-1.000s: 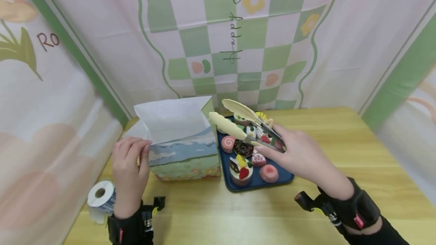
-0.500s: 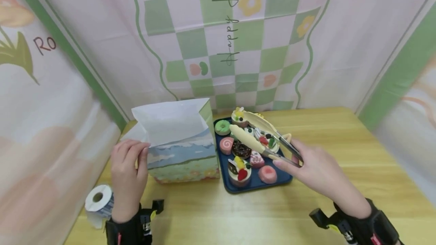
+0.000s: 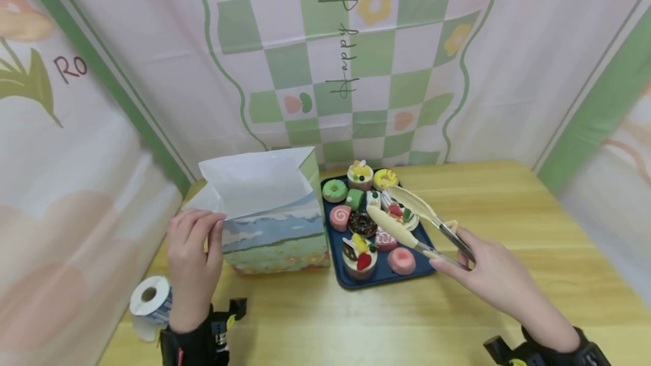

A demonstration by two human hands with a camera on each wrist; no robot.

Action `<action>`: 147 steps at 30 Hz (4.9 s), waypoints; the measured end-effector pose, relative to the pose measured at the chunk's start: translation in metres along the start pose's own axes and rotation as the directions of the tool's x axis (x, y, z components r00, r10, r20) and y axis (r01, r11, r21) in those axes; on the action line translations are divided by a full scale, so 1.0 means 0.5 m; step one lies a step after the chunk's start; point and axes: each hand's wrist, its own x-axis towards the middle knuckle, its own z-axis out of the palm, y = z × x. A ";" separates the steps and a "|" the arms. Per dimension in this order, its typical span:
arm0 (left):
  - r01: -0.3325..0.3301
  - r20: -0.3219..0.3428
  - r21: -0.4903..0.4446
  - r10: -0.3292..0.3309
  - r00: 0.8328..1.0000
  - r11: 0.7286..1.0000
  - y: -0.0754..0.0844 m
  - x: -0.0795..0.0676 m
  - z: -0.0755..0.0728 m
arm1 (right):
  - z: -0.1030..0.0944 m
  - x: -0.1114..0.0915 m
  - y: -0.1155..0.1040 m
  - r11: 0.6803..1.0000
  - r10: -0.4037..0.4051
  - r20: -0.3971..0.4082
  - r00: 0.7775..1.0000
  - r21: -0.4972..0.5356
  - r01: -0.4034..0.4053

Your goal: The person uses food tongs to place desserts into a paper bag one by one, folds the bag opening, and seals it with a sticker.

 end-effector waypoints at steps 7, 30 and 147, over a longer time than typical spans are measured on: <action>0.002 -0.014 -0.008 -0.002 1.000 1.000 -0.001 -0.007 0.003 | 0.019 -0.024 0.031 0.999 -0.001 -0.001 1.000 -0.041 0.001; -0.011 -0.031 -0.018 0.011 0.999 1.000 0.003 0.000 0.005 | 0.086 -0.083 0.122 0.988 0.047 0.081 0.996 -0.152 -0.034; 0.014 0.015 0.014 -0.014 1.000 1.000 0.001 -0.003 0.002 | -0.047 0.047 0.005 0.998 -0.033 0.064 0.997 -0.044 0.036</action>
